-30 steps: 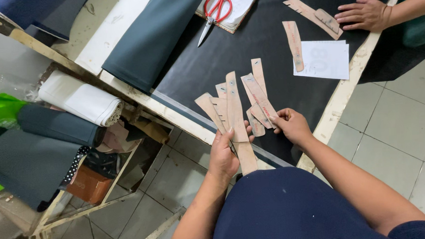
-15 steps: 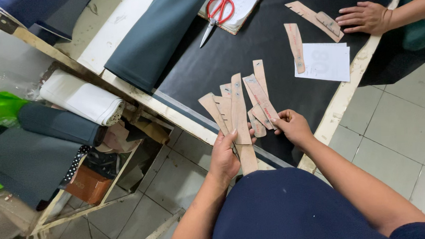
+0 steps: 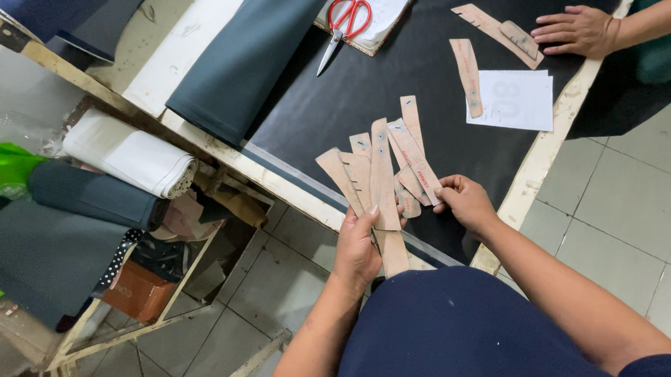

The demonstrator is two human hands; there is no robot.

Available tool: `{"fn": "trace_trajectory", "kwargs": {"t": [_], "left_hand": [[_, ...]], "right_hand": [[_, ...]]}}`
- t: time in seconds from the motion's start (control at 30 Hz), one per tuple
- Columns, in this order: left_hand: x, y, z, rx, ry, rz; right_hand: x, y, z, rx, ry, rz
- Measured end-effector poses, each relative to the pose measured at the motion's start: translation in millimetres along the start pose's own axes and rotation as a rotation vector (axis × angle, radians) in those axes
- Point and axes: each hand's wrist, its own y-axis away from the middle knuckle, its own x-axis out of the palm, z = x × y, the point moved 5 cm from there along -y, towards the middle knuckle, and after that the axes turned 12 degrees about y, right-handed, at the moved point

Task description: The person arranges several cardboard pattern pieces on a black fabric-covered table, then uses a white marking tool to trace their outlines onto the fabric. The traced outlines are left on the fabric surface.

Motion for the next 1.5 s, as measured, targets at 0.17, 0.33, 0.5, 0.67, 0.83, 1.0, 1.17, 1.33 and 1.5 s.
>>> {"fn": "trace_trajectory", "kwargs": {"t": [0.17,0.33,0.5,0.67,0.83,1.0,1.17,1.33,1.5], "left_hand": [[1.8,1.0,1.5,0.014,-0.004,0.028],[2.1,2.4,0.7,-0.015,-0.041,0.026],[1.4,6.5,2.8,-0.066,-0.055,-0.009],[3.9,7.8,0.8,-0.043,-0.05,0.028],[0.7,6.3,0.8,-0.051,-0.024,0.029],[-5.6,3.4,1.1,-0.012,-0.01,0.037],[-11.3,0.9,5.3,0.039,-0.016,-0.016],[-11.9,1.0,8.2,0.041,-0.017,-0.066],[-3.5,-2.4,-1.3,0.084,-0.067,-0.078]], "right_hand": [[0.1,0.6,-0.5,-0.007,-0.018,-0.006],[0.5,0.0,-1.7,-0.029,-0.032,0.004],[0.4,1.6,-1.7,-0.027,-0.035,0.0],[0.6,6.5,5.3,-0.027,-0.004,-0.011],[1.3,9.8,9.9,-0.013,-0.002,-0.01],[1.3,6.8,11.7,-0.012,-0.072,0.02],[-9.5,-1.5,26.9,-0.039,-0.204,0.005],[-41.5,-22.2,60.8,-0.156,-0.188,-0.138],[-29.3,-14.5,47.1,-0.077,0.074,-0.035]]}}
